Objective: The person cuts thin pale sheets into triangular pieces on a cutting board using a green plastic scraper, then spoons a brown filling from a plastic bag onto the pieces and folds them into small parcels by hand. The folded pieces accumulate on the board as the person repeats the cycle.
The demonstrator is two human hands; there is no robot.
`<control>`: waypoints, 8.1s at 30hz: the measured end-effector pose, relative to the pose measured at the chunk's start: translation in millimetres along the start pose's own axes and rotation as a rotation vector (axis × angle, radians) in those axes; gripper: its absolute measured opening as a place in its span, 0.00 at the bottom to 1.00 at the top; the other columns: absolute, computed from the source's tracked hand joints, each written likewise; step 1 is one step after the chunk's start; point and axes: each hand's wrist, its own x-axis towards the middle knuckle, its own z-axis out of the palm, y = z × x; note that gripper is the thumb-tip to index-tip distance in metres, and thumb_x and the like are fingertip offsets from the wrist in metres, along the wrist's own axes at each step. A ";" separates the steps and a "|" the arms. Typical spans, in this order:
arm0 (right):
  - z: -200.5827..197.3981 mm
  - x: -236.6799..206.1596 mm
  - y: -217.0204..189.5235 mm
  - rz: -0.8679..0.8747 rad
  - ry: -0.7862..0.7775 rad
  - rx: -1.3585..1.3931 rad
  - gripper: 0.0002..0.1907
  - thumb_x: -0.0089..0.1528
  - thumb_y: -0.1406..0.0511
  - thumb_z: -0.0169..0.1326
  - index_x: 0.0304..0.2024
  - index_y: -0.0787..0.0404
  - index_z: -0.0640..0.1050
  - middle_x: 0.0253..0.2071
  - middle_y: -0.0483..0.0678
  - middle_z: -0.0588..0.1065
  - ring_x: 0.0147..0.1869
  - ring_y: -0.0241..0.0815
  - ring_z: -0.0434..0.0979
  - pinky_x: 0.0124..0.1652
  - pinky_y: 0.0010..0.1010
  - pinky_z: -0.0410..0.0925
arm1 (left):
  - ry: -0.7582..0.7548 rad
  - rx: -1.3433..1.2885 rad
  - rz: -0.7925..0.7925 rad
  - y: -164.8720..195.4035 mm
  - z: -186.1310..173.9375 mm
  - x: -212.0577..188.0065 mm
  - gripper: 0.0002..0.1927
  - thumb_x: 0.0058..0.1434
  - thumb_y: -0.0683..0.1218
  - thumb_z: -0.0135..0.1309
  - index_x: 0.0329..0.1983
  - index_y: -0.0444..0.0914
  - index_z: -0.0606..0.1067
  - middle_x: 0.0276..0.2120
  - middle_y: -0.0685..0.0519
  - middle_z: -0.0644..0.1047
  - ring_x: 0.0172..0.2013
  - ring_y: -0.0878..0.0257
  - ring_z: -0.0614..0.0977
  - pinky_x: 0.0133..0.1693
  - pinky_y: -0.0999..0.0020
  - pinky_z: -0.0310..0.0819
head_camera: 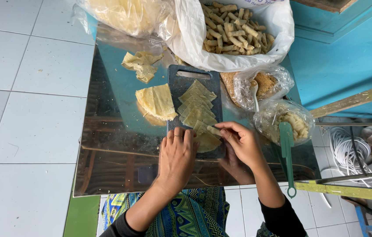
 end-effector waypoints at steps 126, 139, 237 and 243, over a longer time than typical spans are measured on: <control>-21.2 -38.8 1.8 0.008 0.466 0.012 0.06 0.72 0.69 0.54 0.47 0.66 0.80 0.37 0.41 0.76 0.36 0.25 0.68 0.35 0.18 0.61 | -0.034 -0.039 -0.038 -6.3 -16.4 -23.7 0.09 0.64 0.49 0.56 0.41 0.40 0.72 0.38 0.47 0.69 0.42 0.49 0.71 0.43 0.53 0.63; -96.7 31.9 10.5 -0.081 0.583 -0.853 0.04 0.73 0.68 0.57 0.45 0.63 0.81 0.41 0.56 0.75 0.45 0.53 0.74 0.46 0.41 0.67 | 0.062 -0.194 0.031 1.5 -19.0 -16.3 0.06 0.65 0.45 0.54 0.42 0.39 0.72 0.37 0.51 0.77 0.42 0.51 0.76 0.44 0.54 0.65; 67.7 -40.6 -54.0 -0.237 0.181 -0.376 0.09 0.61 0.73 0.60 0.44 0.65 0.78 0.44 0.52 0.75 0.46 0.50 0.79 0.40 0.37 0.73 | 0.004 -0.085 0.129 -23.7 -28.9 -9.9 0.06 0.57 0.44 0.59 0.37 0.41 0.76 0.35 0.52 0.76 0.39 0.51 0.78 0.42 0.57 0.71; 65.5 -27.7 -47.6 -0.247 0.190 -0.429 0.06 0.61 0.73 0.60 0.41 0.64 0.78 0.40 0.50 0.76 0.43 0.50 0.80 0.40 0.37 0.72 | -0.240 0.143 0.303 -33.7 -22.9 21.0 0.09 0.54 0.45 0.61 0.33 0.38 0.74 0.38 0.47 0.76 0.43 0.50 0.80 0.42 0.57 0.73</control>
